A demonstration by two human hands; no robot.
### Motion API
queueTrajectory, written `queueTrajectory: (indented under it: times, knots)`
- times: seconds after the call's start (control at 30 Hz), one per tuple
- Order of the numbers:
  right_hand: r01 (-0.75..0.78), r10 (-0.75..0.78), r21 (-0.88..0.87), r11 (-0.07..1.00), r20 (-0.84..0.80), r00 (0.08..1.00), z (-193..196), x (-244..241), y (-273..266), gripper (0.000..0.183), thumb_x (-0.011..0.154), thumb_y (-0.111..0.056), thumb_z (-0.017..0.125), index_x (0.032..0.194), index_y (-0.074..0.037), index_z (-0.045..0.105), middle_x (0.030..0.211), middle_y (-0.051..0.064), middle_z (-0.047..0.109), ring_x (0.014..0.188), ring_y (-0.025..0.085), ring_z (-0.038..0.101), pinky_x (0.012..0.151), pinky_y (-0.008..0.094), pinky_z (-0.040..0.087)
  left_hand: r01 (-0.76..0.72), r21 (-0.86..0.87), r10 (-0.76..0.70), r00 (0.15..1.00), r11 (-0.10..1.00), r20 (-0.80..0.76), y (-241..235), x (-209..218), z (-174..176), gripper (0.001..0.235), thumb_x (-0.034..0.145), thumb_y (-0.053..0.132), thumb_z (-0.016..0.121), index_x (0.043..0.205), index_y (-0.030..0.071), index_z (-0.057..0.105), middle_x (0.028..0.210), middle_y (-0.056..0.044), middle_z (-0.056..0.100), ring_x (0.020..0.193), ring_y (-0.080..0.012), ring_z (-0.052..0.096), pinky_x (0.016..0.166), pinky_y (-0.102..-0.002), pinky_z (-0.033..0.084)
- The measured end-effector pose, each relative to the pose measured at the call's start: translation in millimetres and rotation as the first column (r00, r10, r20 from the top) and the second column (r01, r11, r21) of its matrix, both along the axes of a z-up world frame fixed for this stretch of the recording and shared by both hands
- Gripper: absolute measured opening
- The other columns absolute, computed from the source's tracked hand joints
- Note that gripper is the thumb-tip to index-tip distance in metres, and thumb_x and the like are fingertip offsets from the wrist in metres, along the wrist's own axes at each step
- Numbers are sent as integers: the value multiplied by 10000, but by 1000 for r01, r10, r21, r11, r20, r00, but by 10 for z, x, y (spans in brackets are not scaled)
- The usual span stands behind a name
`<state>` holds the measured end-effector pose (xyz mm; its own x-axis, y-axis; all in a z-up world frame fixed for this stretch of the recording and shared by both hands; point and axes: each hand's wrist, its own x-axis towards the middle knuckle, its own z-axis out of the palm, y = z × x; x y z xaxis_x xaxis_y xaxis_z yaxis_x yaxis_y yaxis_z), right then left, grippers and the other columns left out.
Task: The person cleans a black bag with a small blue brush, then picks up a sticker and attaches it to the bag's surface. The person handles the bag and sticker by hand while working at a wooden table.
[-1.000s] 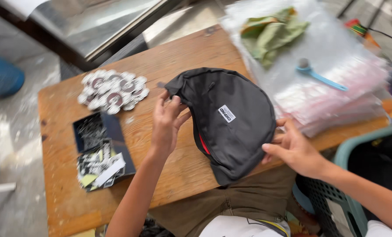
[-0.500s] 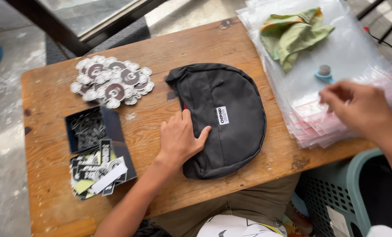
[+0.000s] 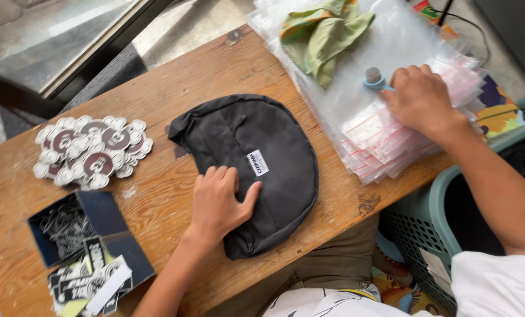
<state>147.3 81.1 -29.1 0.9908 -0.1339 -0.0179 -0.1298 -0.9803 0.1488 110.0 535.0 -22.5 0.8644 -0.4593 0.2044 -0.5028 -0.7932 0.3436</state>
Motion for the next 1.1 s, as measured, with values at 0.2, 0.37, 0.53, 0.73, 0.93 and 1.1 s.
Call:
queueTrajectory:
  times: [0.2,0.37,0.53,0.73,0.93,1.1]
  knots:
    - [-39,50,210,977,-43,998,716,-278,715,337,1064,-282,585,1260,-65,417,885,286,703,763,590,654,636,633,469,-139,99,137,990,985,22,-190,42,-130,535,841,597,620,658,95,589,681,-124,637,690,-362,588,673,-507,387]
    - [-180,295,427,886,-221,930,886,-478,1454,271,983,-331,556,1209,-188,509,768,97,670,628,357,630,632,494,463,-125,-100,134,987,987,89,-127,35,-184,303,760,308,600,584,111,450,555,-42,497,608,-303,506,603,-465,326]
    - [-209,577,648,733,-429,695,835,-347,1978,139,975,-331,580,1089,-256,551,675,28,576,584,192,499,625,342,398,-50,-277,89,988,960,129,-52,48,-294,226,705,143,579,603,125,379,552,-7,414,588,-245,407,599,-410,275]
    - [-647,657,473,598,172,734,517,300,1778,322,860,-87,657,1176,-45,610,908,240,710,887,453,684,728,578,526,-36,-362,96,984,931,148,-28,66,-419,180,676,226,591,589,188,438,551,17,419,614,-216,513,646,-345,361]
    - [-320,582,819,477,-21,813,903,73,2010,170,837,-100,677,1002,-107,637,828,114,769,834,284,754,744,452,564,-9,-403,86,981,915,173,-33,68,-355,172,675,207,595,602,167,445,557,-18,418,616,-246,522,639,-360,366]
    - [-540,615,616,573,112,781,514,277,1737,244,865,-89,687,1103,-103,640,862,193,727,899,388,714,728,495,552,-12,-397,93,978,918,184,-39,76,-378,181,677,208,595,597,179,436,555,-4,413,605,-228,511,635,-347,356]
